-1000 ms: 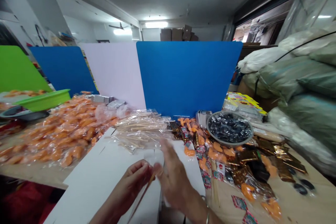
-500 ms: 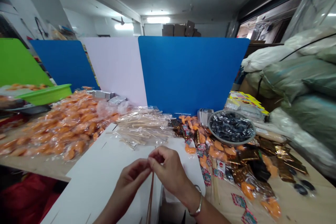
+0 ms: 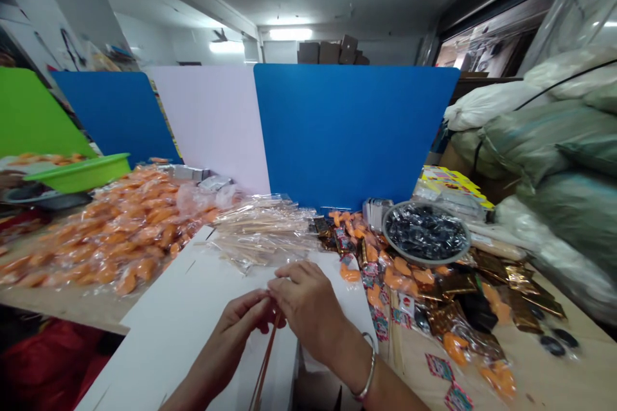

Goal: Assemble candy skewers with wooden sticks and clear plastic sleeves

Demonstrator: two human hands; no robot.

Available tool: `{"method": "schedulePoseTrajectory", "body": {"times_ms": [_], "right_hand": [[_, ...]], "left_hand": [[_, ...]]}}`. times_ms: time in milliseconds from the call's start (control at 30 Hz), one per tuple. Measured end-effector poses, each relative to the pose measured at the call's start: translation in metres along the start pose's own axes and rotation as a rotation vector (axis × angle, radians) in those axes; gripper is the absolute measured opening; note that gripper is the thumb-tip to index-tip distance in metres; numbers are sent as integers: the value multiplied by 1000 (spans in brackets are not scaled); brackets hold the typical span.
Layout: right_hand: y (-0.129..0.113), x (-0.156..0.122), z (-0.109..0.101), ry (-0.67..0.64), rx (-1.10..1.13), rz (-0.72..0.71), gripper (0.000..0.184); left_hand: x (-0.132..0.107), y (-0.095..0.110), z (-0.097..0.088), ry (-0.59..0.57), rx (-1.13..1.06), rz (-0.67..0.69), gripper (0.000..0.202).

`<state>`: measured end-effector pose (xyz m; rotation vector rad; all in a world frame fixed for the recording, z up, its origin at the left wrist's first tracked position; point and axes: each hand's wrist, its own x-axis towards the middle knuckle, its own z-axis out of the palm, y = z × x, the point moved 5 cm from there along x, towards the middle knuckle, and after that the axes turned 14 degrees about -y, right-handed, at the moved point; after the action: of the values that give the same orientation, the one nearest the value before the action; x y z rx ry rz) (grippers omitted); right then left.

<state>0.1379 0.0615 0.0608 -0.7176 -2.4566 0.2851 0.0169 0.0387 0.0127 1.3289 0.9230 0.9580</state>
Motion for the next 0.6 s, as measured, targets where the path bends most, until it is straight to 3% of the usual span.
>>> {"method": "schedulePoseTrajectory", "body": {"times_ms": [267, 367, 467, 567, 600], "right_hand": [[-10, 1, 6, -227, -154, -65, 9], [-11, 3, 10, -228, -216, -93, 12], [25, 6, 7, -123, -174, 15, 13], [88, -1, -8, 91, -3, 361, 19], [99, -5, -12, 132, 21, 414, 18]], "left_hand": [[-4, 5, 0, 30, 402, 79, 25], [-6, 7, 1, 63, 494, 98, 26], [-5, 1, 3, 42, 416, 72, 24], [-3, -11, 1, 39, 192, -10, 25], [-3, -14, 0, 52, 124, -36, 28]]}}
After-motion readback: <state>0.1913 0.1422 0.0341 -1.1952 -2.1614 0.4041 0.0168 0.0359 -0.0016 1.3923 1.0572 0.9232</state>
